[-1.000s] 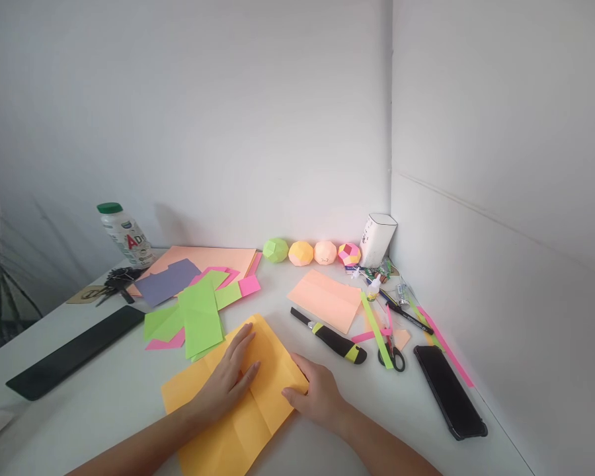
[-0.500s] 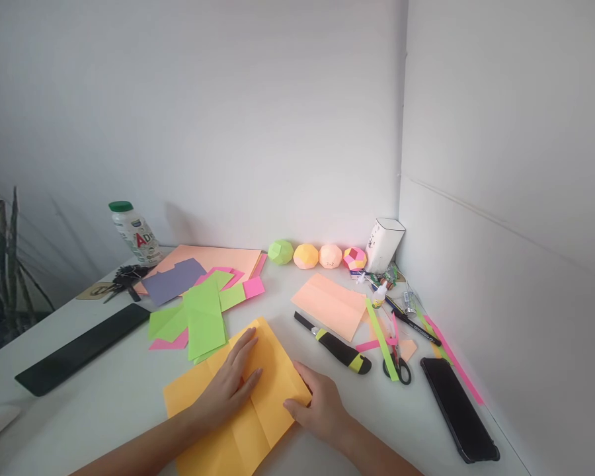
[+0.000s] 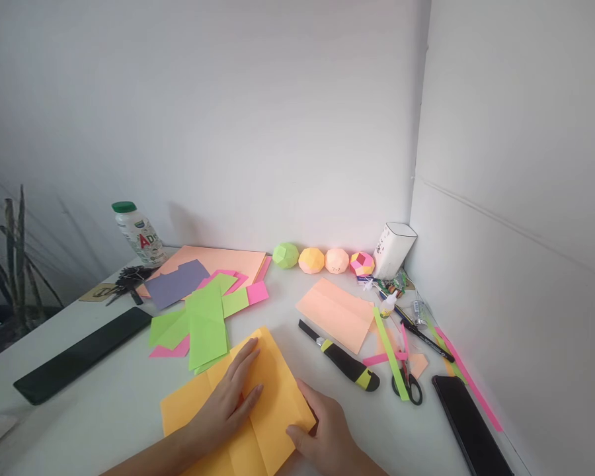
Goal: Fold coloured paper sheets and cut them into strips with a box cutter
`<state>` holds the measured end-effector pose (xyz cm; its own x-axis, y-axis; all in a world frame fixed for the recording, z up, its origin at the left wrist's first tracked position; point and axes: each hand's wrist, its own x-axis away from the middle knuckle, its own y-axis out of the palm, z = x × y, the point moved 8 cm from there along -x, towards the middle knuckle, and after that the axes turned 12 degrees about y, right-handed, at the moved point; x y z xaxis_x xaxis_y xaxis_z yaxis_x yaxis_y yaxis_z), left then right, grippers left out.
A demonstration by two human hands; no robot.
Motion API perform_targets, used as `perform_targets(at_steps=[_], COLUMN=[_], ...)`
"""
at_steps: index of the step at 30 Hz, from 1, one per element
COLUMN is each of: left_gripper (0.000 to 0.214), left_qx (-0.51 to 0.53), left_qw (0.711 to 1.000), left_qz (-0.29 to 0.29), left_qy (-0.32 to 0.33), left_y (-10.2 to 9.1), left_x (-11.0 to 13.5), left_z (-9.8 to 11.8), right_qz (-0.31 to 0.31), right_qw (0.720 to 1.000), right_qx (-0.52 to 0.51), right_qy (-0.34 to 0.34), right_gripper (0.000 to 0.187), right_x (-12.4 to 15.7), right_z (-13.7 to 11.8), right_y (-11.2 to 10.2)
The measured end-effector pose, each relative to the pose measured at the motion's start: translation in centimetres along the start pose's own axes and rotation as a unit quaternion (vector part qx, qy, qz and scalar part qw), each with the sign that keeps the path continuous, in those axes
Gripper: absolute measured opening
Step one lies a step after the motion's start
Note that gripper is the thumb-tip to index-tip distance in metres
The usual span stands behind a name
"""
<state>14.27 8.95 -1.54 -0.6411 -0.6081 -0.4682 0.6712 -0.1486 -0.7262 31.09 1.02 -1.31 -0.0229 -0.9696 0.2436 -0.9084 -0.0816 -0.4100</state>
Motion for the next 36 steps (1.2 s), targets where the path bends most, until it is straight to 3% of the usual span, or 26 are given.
perform_targets(at_steps=[7,12,17,22,26,30,36], left_gripper=[0.062,0.059,0.056,0.046,0.035,0.032,0.031], left_qx=[0.000,-0.001,0.002,0.059,0.114,0.148,0.149], left_qw=[1.000,1.000,1.000,0.997,0.988,0.980,0.981], left_qz=[0.007,0.004,0.024,0.037,0.071,0.086,0.083], left_qy=[-0.003,-0.008,0.010,-0.014,-0.073,-0.100,-0.096], left_y=[0.1,0.0,-0.6,-0.6,-0.8,-1.0,-0.7], left_x=[0.4,0.2,0.0,-0.1,0.0,-0.1,-0.3], left_z=[0.0,0.0,0.6,0.1,-1.1,-1.5,-1.3], right_qz=[-0.031,-0.014,-0.021,-0.039,-0.114,-0.124,-0.061], right_qw=[0.999,1.000,0.999,0.998,0.978,0.970,0.984], right_qx=[-0.030,0.017,0.026,-0.041,-0.175,-0.209,-0.147], right_qy=[-0.001,0.006,-0.009,-0.003,0.010,0.010,0.074], right_gripper=[0.056,0.063,0.064,0.061,0.053,0.052,0.050], right_x=[-0.1,-0.2,0.6,0.8,0.5,0.1,-0.3], right_z=[0.1,0.5,-0.7,-2.1,-2.4,-1.1,2.0], right_y=[0.5,0.3,0.3,0.4,1.2,1.0,0.3])
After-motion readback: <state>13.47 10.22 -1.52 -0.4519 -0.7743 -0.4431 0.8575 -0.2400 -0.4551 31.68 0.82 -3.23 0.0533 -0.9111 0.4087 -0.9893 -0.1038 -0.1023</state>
